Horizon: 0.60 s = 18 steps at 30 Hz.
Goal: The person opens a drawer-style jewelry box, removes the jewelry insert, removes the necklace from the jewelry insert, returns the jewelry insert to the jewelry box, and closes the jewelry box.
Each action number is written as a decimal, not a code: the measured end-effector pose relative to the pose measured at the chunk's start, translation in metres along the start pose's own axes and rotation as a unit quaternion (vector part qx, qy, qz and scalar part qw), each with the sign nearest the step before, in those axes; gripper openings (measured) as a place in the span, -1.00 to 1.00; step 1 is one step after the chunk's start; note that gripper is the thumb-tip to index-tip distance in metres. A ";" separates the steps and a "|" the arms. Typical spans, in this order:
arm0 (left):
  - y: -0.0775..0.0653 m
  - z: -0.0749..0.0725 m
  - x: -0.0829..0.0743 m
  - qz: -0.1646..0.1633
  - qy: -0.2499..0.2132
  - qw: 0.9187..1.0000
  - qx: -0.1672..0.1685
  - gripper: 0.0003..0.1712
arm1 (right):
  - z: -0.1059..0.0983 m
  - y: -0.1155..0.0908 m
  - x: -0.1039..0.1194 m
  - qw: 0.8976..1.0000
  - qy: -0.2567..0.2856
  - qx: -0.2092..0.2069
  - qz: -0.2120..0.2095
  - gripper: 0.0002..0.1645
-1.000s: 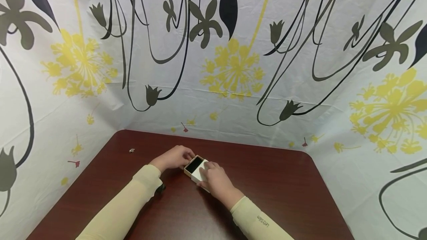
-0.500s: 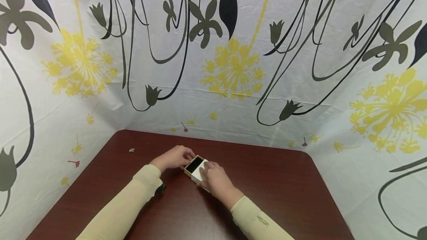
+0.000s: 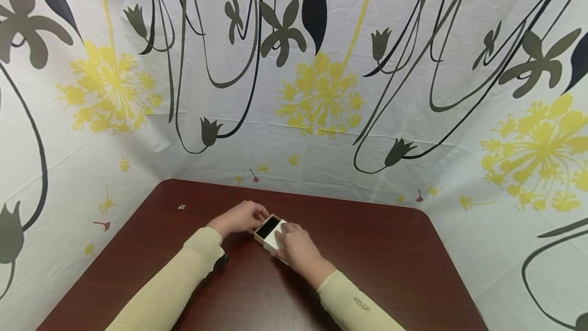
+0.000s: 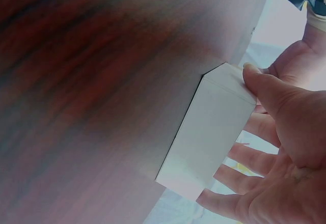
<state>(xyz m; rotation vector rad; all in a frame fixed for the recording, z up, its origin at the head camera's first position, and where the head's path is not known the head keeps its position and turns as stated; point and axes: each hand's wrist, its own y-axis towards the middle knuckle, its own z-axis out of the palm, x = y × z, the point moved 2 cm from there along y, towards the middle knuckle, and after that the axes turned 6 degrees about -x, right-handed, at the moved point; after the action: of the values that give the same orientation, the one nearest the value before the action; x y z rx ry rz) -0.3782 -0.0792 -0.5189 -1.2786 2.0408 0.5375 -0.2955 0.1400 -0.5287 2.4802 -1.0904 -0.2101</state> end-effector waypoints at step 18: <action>0.001 0.003 0.000 0.003 0.001 1.000 0.000 -0.74 | 0.001 -0.001 0.000 1.000 0.000 -0.005 0.000 -0.43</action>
<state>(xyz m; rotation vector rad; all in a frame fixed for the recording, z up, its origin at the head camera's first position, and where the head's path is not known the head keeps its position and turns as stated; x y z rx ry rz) -0.3781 -0.0767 -0.5207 -1.2753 2.0466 0.5392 -0.2952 0.1399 -0.5295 2.4703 -1.0866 -0.2148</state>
